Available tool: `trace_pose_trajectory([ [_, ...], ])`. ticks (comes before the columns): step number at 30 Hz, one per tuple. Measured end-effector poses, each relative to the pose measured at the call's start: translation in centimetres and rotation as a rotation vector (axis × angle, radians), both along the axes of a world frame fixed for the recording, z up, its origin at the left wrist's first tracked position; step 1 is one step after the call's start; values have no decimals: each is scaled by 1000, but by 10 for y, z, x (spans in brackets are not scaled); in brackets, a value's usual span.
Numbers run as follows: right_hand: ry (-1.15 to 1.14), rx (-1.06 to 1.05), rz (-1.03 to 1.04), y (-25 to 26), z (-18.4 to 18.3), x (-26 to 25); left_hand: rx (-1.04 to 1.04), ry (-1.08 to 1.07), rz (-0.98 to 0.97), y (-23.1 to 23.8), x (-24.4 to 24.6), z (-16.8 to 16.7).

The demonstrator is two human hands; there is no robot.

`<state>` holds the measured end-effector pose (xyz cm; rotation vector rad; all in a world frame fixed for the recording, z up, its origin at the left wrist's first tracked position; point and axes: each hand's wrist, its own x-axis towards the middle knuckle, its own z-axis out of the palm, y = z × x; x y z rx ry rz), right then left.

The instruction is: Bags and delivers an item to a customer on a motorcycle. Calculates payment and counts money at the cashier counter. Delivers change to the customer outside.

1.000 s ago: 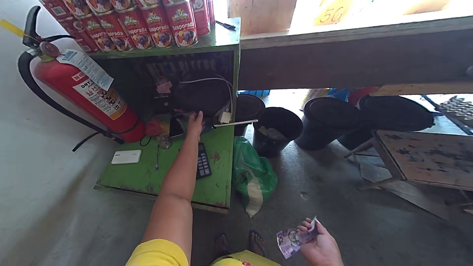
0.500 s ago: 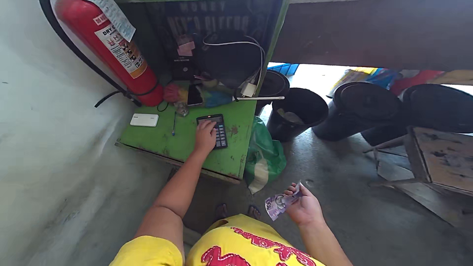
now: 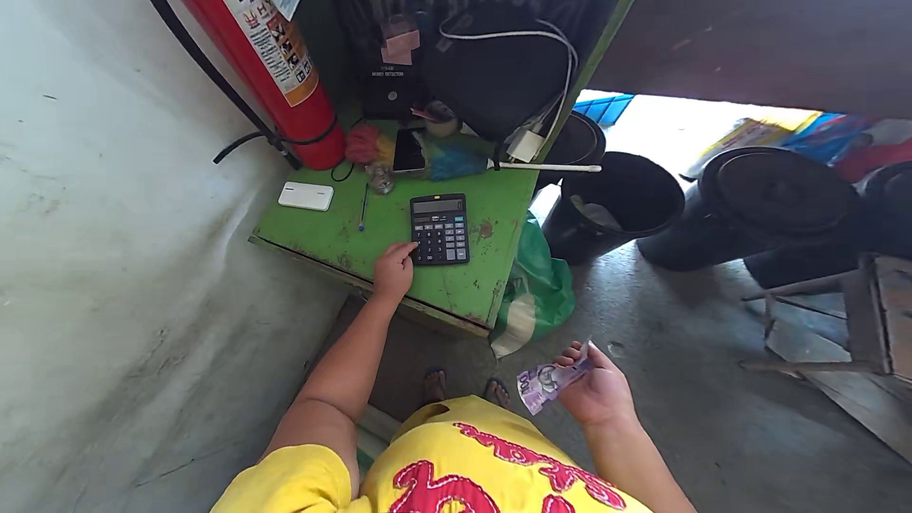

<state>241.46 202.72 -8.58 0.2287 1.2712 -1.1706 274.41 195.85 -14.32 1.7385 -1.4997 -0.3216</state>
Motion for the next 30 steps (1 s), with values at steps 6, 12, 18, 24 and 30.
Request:
trace_pose_trajectory([
  [6, -9, -18, 50, -1, 2, 14, 113, -81, -5, -5, -2, 1],
  [12, 15, -14, 38, 4, -3, 9, 43, -322, -23, -5, -9, 7],
  [18, 16, -15, 5, 5, 2, 4, 94, -491, -14, 2, -32, 15],
  [24, 7, -21, -30, 7, 2, -3, 107, -500, -52, 1, -54, 19],
  [30, 20, -36, -26, 18, 0, -11, 91, -516, -63, 9, -53, 10],
])
